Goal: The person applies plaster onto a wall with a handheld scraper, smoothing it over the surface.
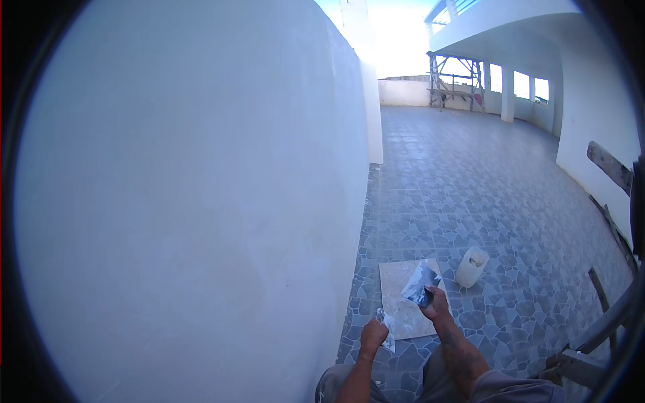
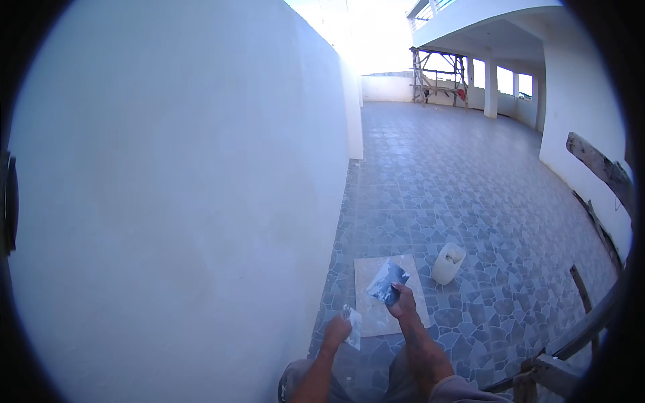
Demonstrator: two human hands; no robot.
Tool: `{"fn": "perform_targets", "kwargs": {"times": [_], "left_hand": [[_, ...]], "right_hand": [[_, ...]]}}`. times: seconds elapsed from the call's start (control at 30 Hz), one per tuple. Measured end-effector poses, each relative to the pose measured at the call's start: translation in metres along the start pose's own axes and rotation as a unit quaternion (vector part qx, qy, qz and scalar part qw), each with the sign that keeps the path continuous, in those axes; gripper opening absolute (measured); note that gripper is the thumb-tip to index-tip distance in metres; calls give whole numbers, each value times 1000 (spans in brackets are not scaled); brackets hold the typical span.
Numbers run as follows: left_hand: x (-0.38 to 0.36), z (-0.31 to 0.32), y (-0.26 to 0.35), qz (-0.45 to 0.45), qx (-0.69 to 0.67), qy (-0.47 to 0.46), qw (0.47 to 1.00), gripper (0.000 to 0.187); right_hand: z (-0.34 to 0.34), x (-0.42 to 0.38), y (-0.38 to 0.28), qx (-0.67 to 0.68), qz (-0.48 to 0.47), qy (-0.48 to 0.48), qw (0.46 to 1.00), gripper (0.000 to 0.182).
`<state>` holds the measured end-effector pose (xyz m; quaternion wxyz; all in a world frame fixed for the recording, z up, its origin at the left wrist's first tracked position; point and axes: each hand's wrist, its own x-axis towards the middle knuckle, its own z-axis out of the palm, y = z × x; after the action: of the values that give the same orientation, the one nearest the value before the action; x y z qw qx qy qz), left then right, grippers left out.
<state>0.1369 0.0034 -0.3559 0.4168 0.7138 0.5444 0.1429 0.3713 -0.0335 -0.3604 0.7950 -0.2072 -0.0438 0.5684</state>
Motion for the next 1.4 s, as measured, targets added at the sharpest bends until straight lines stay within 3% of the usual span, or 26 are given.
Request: {"fn": "perform_targets", "kwargs": {"times": [0.47,0.77,0.97,1.4], "left_hand": [[-6,-5,-2,8,13,13,1000,42],[-11,-9,3,4,12,8,1000,41],[-7,-6,-1,-1,-20,27,999,41],[-6,-11,3,-6,-28,25,999,40]], "right_hand": [[-4,2,6,16,-9,2,1000,28],[8,-6,3,11,-6,15,1000,30],[8,-8,4,5,7,-29,1000,36],[22,-11,11,-10,6,13,1000,34]]}}
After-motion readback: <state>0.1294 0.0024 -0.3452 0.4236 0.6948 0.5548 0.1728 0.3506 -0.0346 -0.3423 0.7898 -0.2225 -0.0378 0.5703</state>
